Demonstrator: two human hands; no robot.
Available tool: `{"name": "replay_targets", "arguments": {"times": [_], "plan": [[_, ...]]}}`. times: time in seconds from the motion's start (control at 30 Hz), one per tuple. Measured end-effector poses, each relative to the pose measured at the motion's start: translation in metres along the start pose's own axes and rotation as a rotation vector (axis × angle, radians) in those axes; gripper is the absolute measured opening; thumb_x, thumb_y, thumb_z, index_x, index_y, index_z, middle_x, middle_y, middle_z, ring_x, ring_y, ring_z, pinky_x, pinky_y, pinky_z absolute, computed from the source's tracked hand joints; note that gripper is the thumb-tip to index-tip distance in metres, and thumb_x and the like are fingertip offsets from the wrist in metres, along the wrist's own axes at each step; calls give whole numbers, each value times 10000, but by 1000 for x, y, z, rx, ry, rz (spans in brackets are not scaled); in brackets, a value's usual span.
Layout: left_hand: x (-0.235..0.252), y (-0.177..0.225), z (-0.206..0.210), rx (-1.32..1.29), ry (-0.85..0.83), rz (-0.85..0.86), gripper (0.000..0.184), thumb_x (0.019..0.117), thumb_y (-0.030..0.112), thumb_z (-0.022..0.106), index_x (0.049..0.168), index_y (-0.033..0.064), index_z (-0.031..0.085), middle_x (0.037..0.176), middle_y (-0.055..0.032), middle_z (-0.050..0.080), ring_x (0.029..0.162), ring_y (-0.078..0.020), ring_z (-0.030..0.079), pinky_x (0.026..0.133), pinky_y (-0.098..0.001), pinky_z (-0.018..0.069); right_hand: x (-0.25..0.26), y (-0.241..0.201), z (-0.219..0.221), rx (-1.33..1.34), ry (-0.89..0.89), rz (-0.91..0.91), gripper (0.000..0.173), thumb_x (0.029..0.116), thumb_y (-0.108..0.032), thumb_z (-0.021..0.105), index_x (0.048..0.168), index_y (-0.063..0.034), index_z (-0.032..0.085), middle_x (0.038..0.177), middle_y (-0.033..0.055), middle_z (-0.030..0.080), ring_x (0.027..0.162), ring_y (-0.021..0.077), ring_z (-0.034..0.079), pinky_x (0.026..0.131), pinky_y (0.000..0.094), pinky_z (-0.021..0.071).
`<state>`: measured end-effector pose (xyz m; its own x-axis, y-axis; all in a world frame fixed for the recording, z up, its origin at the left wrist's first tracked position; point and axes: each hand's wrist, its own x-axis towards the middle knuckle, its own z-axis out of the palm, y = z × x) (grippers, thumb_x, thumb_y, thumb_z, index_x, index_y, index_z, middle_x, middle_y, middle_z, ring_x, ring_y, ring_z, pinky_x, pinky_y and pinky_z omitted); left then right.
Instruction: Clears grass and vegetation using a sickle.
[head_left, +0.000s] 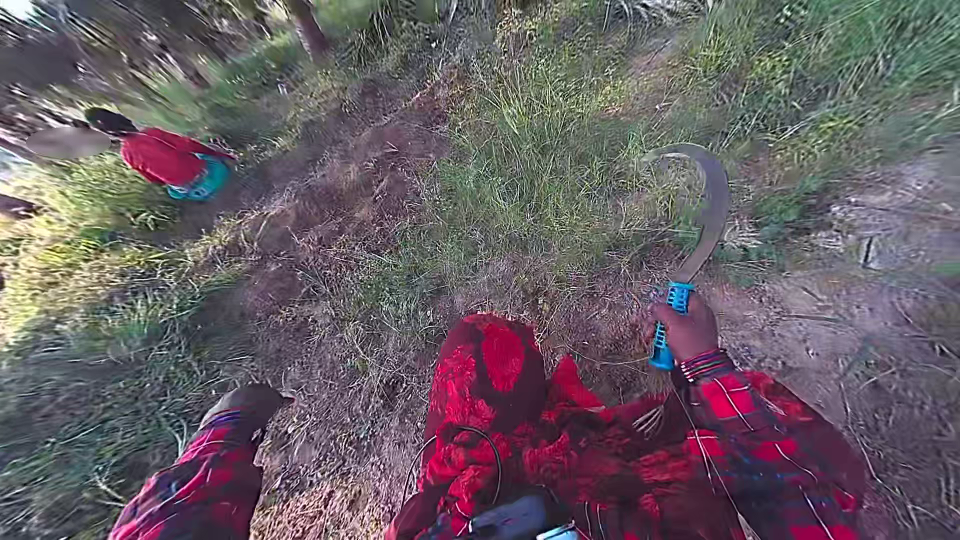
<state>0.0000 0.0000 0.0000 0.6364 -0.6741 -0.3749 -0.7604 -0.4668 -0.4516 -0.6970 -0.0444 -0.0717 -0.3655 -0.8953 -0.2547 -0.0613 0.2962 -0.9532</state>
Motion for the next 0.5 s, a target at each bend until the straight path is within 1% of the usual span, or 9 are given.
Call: {"name": "replay_targets", "arguments": {"times": [0.07,0.1,0.17,0.2,0.27,0.3,0.4,0.43,0.5], "plan": [[-27,75,-56,-283,119,227,390,1042,277,640,1223,-64,689,1281,-331,650,1281,-505,580,1101,-691,392,6,4,-1,115,98,-8,352,979,-61,589,1289,69,483,764,68,606,565,120,622,582,296,569],[-35,112,-75,-423,170,340,369,1055,246,620,1252,-61,678,1293,-319,650,1286,-489,582,1119,-668,382,9,4,-1,156,161,-16,349,968,-50,597,1277,64,480,740,57,600,543,111,618,563,284,567],[-45,184,-106,-683,207,548,369,1075,237,573,1293,-50,651,1283,-265,672,1247,-393,623,1113,-573,425,12,3,-3,156,300,-49,388,953,-65,628,1287,73,484,789,77,599,572,114,622,589,292,572],[-54,219,-120,-770,182,667,340,1077,205,559,1287,-49,645,1255,-230,687,1194,-324,651,1082,-506,466,14,4,-4,127,373,-83,432,936,-83,635,1305,88,490,851,114,615,630,144,630,641,332,569],[-72,283,-142,-703,93,900,300,1079,172,556,1269,-33,665,1255,-205,690,1180,-307,660,1075,-510,477,17,6,-9,100,492,-181,513,916,-103,645,1348,117,478,958,180,633,725,186,648,715,378,570],[-84,314,-153,-617,34,985,302,1084,174,547,1282,-21,666,1275,-207,684,1201,-328,649,1083,-536,464,20,7,-11,102,546,-241,518,904,-116,643,1332,132,487,949,171,636,727,158,644,712,350,566],[-128,399,-175,-479,-122,1205,289,1067,125,568,1286,-44,654,1267,-239,675,1187,-359,649,1067,-518,478,32,17,-13,195,613,-416,365,904,-95,639,1171,133,539,854,42,609,699,14,617,690,210,551],[-135,428,-179,-429,-142,1274,304,1054,130,592,1294,-48,651,1278,-243,675,1206,-365,651,1083,-517,482,38,21,-12,235,620,-443,282,903,-82,639,1105,97,560,823,5,613,694,-6,616,687,197,548],[-156,480,-186,-259,-87,1349,351,1051,182,611,1330,-29,641,1317,-231,667,1272,-367,624,1137,-527,441,47,26,-12,270,636,-433,228,902,-75,641,1078,48,564,842,-12,608,735,-7,619,721,203,555]]}}
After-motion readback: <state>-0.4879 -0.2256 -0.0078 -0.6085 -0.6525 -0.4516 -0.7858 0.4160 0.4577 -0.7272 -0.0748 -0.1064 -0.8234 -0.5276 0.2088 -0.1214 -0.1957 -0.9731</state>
